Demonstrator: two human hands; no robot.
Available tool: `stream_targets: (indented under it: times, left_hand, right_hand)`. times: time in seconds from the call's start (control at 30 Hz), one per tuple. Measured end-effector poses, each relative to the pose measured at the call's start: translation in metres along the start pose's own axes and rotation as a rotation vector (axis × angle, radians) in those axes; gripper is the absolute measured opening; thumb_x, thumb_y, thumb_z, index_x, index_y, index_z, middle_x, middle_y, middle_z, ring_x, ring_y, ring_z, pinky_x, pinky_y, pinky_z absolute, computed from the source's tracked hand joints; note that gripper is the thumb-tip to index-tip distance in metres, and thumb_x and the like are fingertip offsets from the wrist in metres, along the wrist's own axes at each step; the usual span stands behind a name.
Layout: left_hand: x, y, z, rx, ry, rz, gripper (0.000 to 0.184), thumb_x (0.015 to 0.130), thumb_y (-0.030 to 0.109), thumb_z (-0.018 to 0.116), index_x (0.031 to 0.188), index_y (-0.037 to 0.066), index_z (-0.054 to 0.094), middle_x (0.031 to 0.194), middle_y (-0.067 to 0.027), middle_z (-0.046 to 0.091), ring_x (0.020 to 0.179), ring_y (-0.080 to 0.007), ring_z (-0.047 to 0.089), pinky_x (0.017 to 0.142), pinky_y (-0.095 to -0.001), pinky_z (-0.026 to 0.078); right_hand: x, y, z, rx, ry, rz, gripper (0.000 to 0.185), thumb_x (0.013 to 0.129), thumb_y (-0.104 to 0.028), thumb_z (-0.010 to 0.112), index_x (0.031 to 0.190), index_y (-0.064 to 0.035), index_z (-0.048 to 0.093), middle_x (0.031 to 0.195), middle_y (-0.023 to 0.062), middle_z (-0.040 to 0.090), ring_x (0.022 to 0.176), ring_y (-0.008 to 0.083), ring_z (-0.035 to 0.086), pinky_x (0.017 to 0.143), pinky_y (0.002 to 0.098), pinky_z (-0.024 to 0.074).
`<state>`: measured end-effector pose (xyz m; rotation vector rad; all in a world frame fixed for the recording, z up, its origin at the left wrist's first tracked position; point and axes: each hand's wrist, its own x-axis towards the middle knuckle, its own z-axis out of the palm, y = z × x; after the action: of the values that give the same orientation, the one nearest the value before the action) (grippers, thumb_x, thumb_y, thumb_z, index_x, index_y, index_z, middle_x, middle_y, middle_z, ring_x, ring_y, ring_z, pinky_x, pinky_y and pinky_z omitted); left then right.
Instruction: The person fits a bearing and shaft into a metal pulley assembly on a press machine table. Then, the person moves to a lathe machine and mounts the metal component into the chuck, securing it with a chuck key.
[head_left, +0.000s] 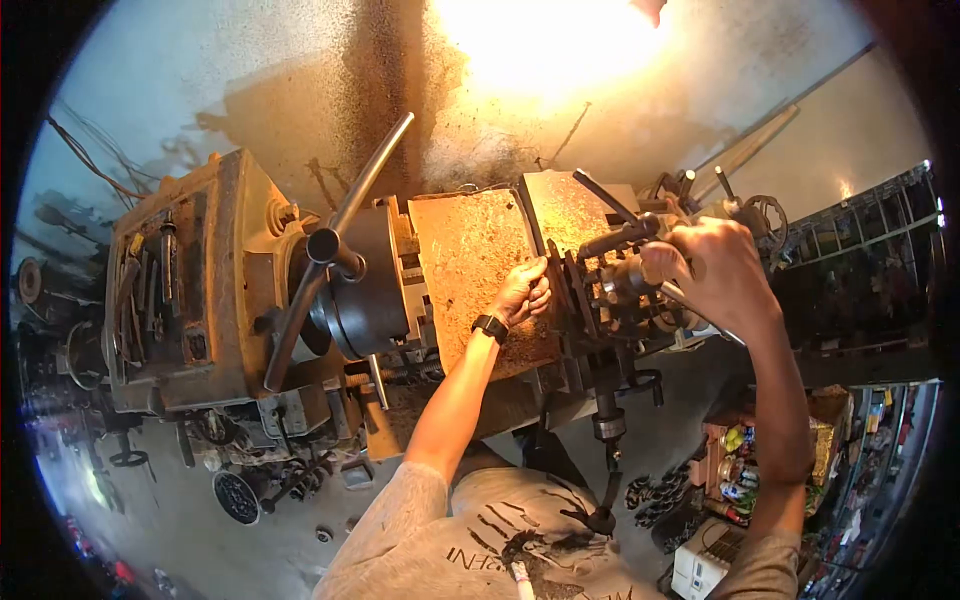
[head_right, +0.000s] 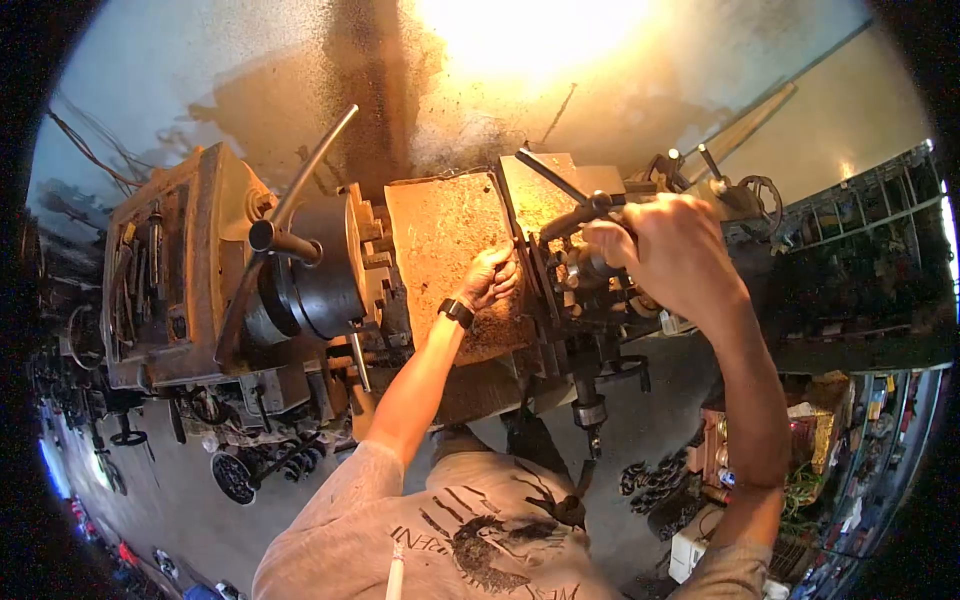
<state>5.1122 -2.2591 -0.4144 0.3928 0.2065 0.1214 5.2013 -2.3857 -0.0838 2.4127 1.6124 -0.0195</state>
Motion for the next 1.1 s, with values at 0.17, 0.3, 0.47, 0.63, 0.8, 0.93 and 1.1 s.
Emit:
stream_targets:
  times: [0.17, 0.3, 0.47, 0.63, 0.8, 0.93, 1.1]
  left_hand:
    - [0.004, 0.002, -0.006, 0.022, -0.006, -0.034, 0.022, 0.102, 0.028, 0.043, 0.11, 0.009, 0.051, 0.049, 0.0035, 0.039, 0.036, -0.0092, 0.035, 0.034, -0.0248, 0.031]
    - [0.003, -0.001, -0.004, -0.012, -0.002, 0.018, 0.031, 0.101, 0.028, 0.045, 0.124, 0.008, 0.049, 0.052, 0.002, 0.041, 0.04, -0.0096, 0.038, 0.037, -0.0252, 0.033]
    - [-0.007, 0.0, 0.004, -0.004, 0.068, 0.066, 0.031, 0.101, 0.027, 0.047, 0.123, 0.007, 0.053, 0.055, -0.0013, 0.047, 0.042, -0.0103, 0.041, 0.037, -0.0251, 0.033]
    - [-0.012, 0.004, 0.004, 0.042, 0.127, 0.074, 0.031, 0.099, 0.028, 0.051, 0.117, 0.004, 0.058, 0.058, -0.002, 0.052, 0.043, -0.0107, 0.045, 0.038, -0.0257, 0.035]
    - [-0.017, -0.001, 0.008, 0.126, 0.309, 0.194, 0.026, 0.097, 0.024, 0.053, 0.107, 0.002, 0.06, 0.06, -0.0013, 0.052, 0.044, -0.0091, 0.045, 0.037, -0.0239, 0.035]
    - [-0.032, -0.003, 0.032, 0.371, 0.598, 0.641, 0.021, 0.098, 0.022, 0.051, 0.103, 0.005, 0.061, 0.067, 0.0004, 0.053, 0.051, -0.0062, 0.046, 0.041, -0.0212, 0.036]
    - [-0.058, 0.06, 0.18, 0.717, 0.288, 1.107, 0.042, 0.102, 0.035, 0.041, 0.119, 0.001, 0.059, 0.108, -0.0145, 0.063, 0.1, -0.021, 0.061, 0.084, -0.0341, 0.05]
  right_hand:
    - [0.034, -0.006, 0.004, 0.405, 0.073, 0.005, 0.04, 0.084, -0.037, 0.069, 0.103, -0.0013, 0.065, 0.068, 0.0148, 0.063, 0.065, 0.0268, 0.064, 0.065, 0.0392, 0.0478]
    - [0.045, -0.012, 0.022, 0.51, 0.071, -0.006, 0.032, 0.08, -0.022, 0.072, 0.101, 0.0014, 0.064, 0.075, 0.016, 0.066, 0.069, 0.0264, 0.066, 0.067, 0.0362, 0.0491]
    - [0.012, 0.0, 0.0, 0.531, 0.164, -0.031, 0.022, 0.076, -0.004, 0.07, 0.097, 0.0, 0.063, 0.077, 0.0127, 0.064, 0.072, 0.0234, 0.063, 0.068, 0.034, 0.0476]
    - [-0.004, 0.011, 0.023, 0.676, 0.115, -0.027, 0.023, 0.074, -0.005, 0.073, 0.095, -0.0026, 0.064, 0.085, 0.0121, 0.065, 0.079, 0.0243, 0.063, 0.078, 0.0373, 0.0468]
    - [0.009, 0.014, 0.016, 0.289, 0.185, -0.402, 0.027, 0.075, -0.012, 0.074, 0.1, -0.0055, 0.065, 0.093, 0.0117, 0.067, 0.088, 0.0279, 0.064, 0.094, 0.0469, 0.0392]
    - [0.009, 0.013, 0.029, 0.361, 0.229, -0.342, 0.027, 0.083, -0.02, 0.068, 0.105, -0.0066, 0.063, 0.085, 0.0138, 0.067, 0.082, 0.0299, 0.065, 0.073, 0.0414, 0.0487]
    - [0.005, 0.008, 0.064, 0.387, 0.411, -0.253, 0.027, 0.088, -0.03, 0.064, 0.094, -0.0049, 0.059, 0.073, 0.0145, 0.063, 0.066, 0.0324, 0.064, 0.059, 0.0412, 0.0485]
